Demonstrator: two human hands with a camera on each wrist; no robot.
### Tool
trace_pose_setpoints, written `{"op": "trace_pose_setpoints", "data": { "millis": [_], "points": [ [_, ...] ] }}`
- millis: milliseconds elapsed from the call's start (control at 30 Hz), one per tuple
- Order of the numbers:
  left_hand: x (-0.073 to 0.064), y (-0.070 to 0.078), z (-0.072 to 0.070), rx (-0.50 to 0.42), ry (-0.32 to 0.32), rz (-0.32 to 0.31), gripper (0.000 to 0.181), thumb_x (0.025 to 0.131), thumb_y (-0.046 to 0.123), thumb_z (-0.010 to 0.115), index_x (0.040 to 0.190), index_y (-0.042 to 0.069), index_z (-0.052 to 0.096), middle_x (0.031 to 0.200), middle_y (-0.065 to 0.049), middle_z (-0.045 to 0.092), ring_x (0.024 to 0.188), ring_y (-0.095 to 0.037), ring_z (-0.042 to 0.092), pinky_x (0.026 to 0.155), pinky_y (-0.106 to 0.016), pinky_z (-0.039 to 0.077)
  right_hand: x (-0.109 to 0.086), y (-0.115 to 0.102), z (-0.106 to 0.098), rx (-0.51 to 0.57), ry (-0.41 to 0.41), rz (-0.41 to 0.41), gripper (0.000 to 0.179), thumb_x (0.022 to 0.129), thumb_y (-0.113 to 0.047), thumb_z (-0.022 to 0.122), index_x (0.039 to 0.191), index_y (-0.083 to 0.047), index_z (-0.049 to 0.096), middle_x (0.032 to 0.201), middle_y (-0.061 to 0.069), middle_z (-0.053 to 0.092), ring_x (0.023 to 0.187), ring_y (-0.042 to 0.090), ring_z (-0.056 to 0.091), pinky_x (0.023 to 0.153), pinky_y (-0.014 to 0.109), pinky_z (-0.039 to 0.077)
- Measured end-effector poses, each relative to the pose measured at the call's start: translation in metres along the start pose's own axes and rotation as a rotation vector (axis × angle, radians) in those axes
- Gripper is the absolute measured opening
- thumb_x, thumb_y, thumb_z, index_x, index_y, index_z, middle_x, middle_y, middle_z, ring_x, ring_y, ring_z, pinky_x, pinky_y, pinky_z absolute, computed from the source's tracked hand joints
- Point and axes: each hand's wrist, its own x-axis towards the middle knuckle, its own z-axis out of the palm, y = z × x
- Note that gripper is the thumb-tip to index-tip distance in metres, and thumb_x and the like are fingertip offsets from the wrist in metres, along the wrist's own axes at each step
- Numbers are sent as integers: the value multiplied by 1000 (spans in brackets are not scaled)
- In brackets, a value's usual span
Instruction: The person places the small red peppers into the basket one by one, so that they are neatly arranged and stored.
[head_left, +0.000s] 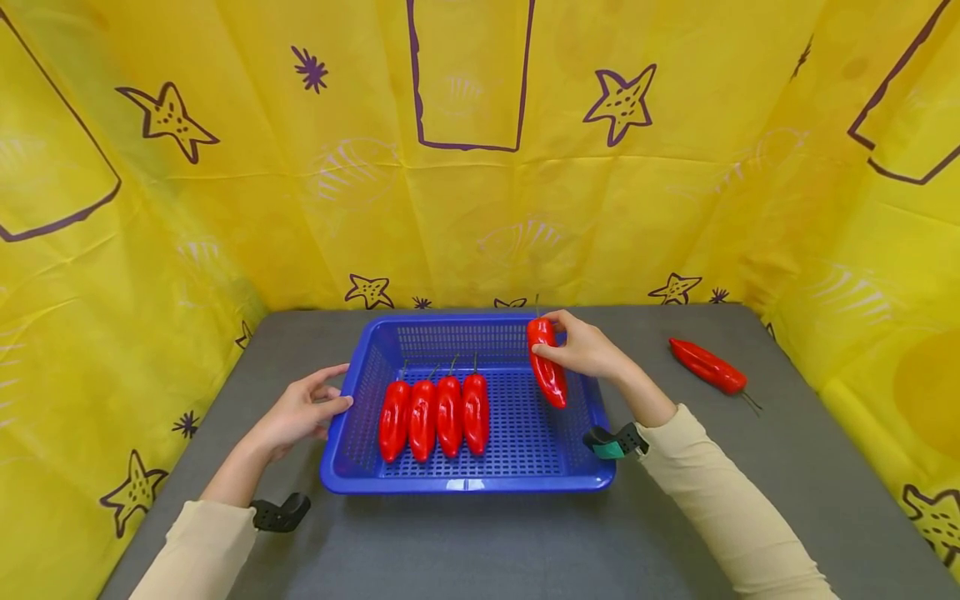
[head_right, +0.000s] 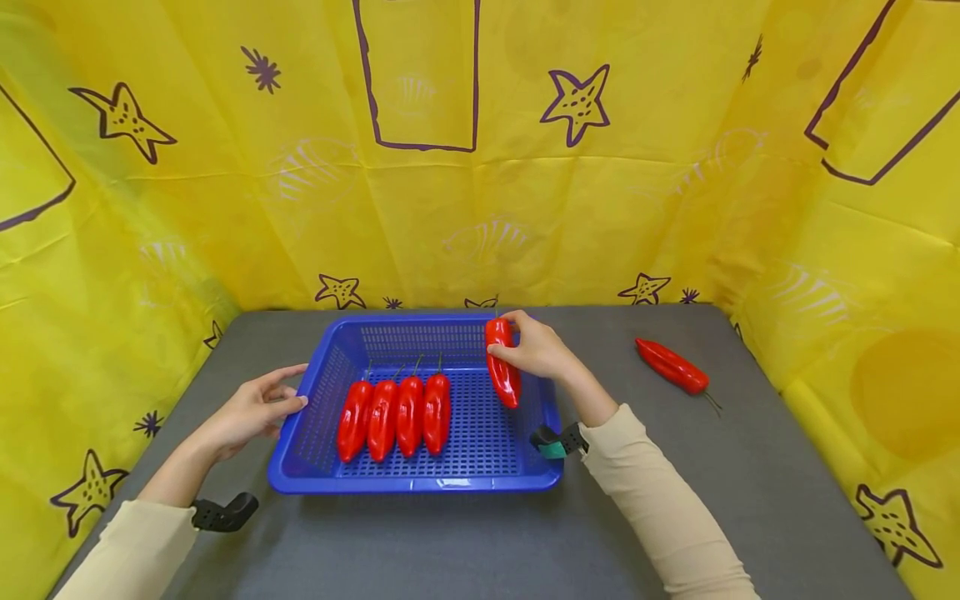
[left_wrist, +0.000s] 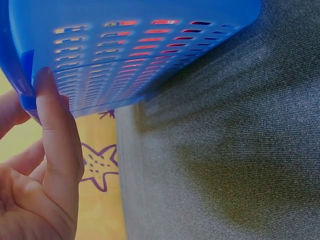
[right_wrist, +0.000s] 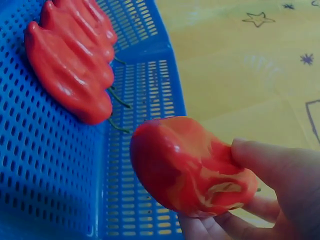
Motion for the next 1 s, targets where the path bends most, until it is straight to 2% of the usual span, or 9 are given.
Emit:
{"op": "trace_pose_setpoints", "data": {
  "millis": [267,433,700,833,1000],
  "points": [
    [0,0,0,7,7,-12,68,89,21,61,145,9,24,100,-19,56,76,-23,65,65,-41,56,12,-3,16,22,-35,-7,53,85,-27,65,126,1,45,107,18,60,83,23,61,66,29,52],
    [0,1,0,16,11,-20,68,89,21,61,145,10,24,100,-19,56,77,-23,64,65,-40,56,18,-5,27,35,-67,9,56,84,-26,66,127,1,43,106,17,60,81,22,61,66,28,52],
    [0,1,-1,11,1,-13,67,89,21,60,145,9,24,100,-19,57,77,-23,64,65,-40,56,25,-7,42,-12,-95,28,55,83,-27,67,124,2,46,98,15,61,74,19,59,63,26,52],
    [0,1,-1,15,2,-13,68,89,21,61,145,9,24,101,-19,57,77,-23,64,65,-40,56,28,-9,50,-18,-106,50,56,82,-27,68,124,2,47,99,14,61,73,18,59,61,25,52],
    [-1,1,0,20,5,-12,68,89,22,61,145,10,24,101,-19,57,77,-23,64,65,-40,57,30,-11,59,30,-147,96,56,82,-25,69,125,3,45,100,15,62,69,17,62,58,26,54]
  ]
}}
